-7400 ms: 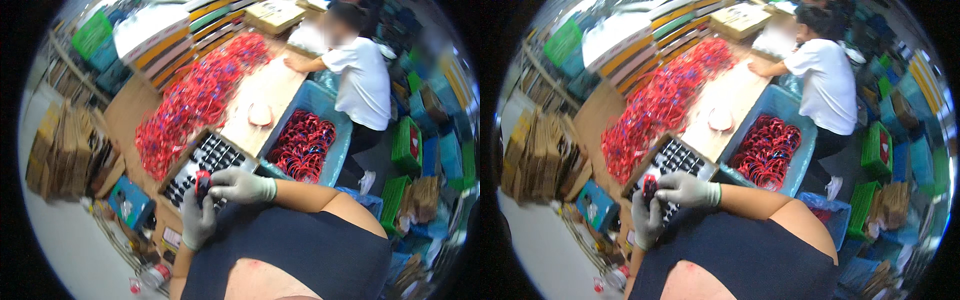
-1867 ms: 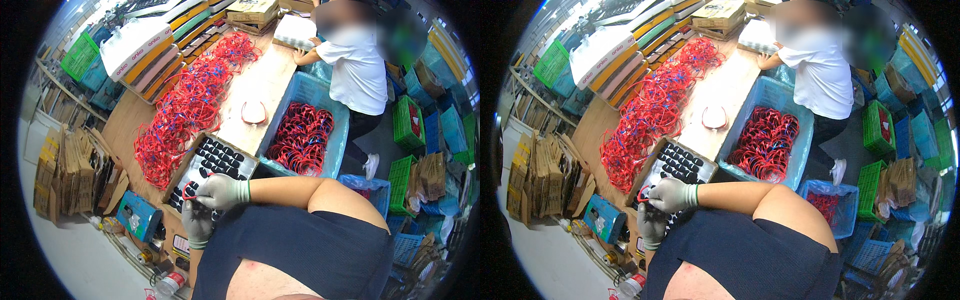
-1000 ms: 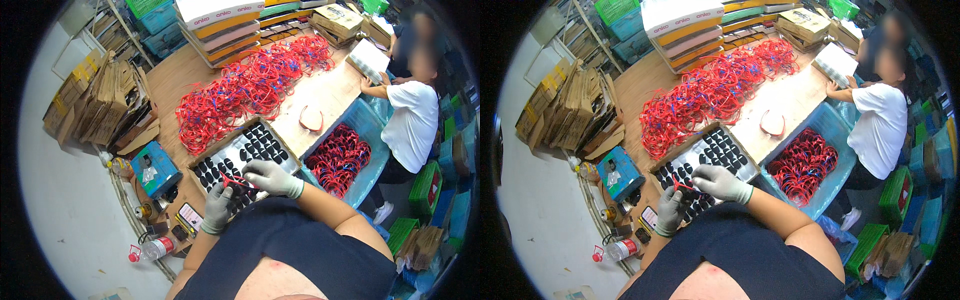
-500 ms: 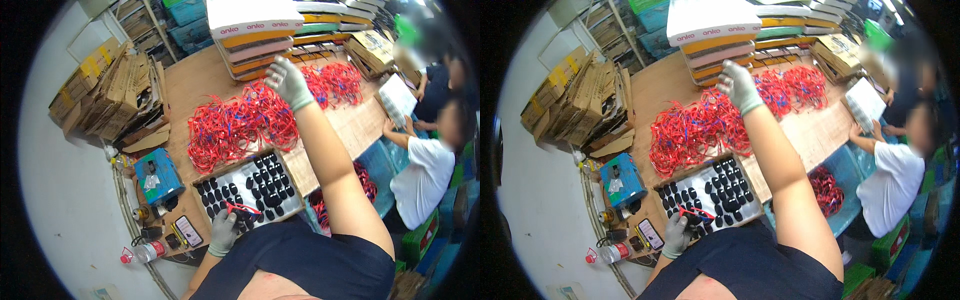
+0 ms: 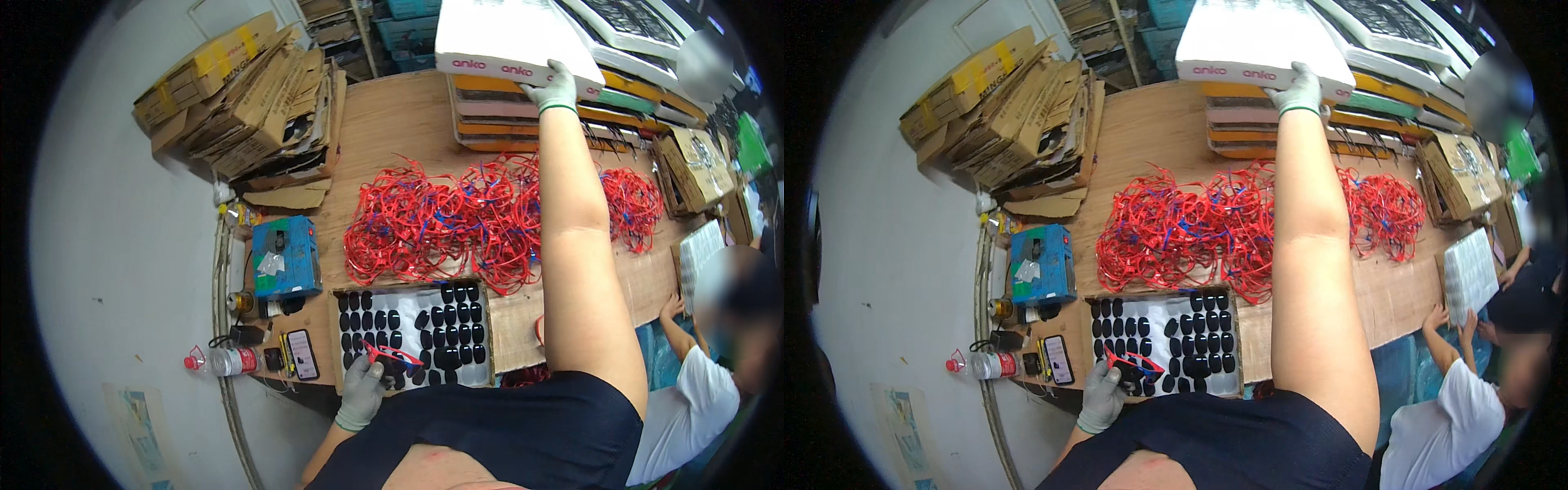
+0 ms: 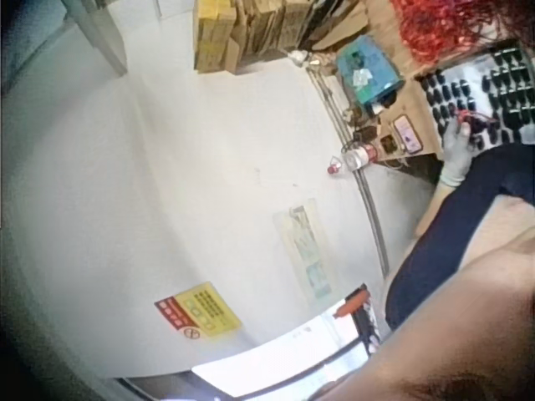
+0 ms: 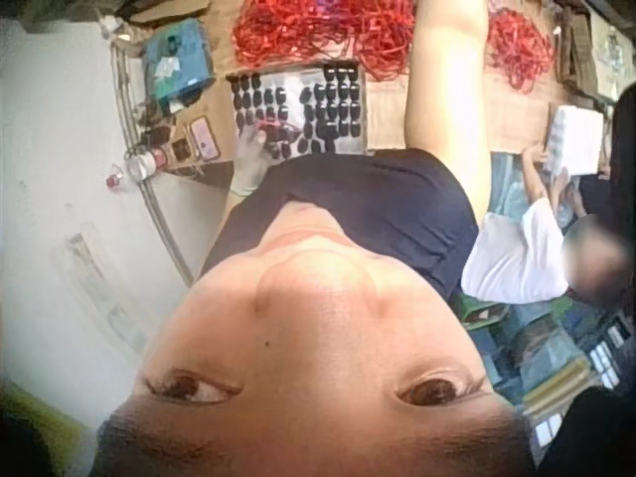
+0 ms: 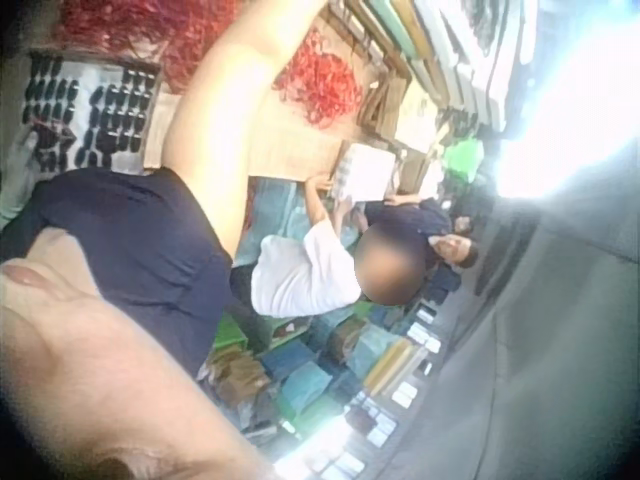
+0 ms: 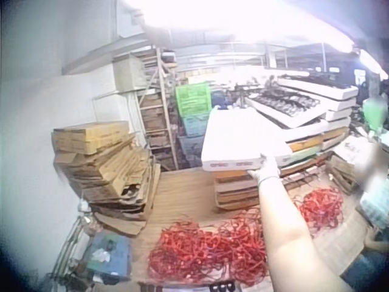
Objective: The person repeatedly picks red and blue wires from a pile, attaches them to black oval components in a tray, and places the finished units into a blue bin. The person also briefly handles a cardboard box and a smartphone on the table.
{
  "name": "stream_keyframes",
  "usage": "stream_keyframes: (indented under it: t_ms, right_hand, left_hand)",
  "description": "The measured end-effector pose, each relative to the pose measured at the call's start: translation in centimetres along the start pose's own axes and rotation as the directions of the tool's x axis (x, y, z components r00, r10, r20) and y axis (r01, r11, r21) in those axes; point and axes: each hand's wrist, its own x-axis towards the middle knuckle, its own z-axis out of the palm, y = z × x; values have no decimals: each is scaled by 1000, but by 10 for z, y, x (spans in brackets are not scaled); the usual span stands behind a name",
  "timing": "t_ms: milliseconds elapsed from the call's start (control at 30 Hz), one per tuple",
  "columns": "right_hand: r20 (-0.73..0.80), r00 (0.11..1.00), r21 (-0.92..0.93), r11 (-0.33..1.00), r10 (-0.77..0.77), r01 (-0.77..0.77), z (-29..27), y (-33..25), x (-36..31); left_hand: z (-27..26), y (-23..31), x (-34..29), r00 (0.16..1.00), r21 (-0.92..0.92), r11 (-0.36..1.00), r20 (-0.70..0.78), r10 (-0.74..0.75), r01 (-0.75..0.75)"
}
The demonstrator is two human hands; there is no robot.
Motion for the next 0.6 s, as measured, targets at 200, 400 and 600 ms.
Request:
stream_keyframes:
  t_ms: [200, 400, 600]
  right_hand:
    - [84, 992, 10, 995, -98, 98, 0, -2, 25]
    - [94, 993, 117, 992, -64, 53, -2, -6, -16]
    - [97, 974, 88, 976, -207, 198, -17, -18, -25]
  left_hand:
    - [5, 5, 2, 1000, 39, 999, 23, 11, -11]
    - [7, 9, 10, 998, -5, 1000, 64, -13, 13]
    - [10, 15, 10, 995, -10, 1000, 97, 10, -9]
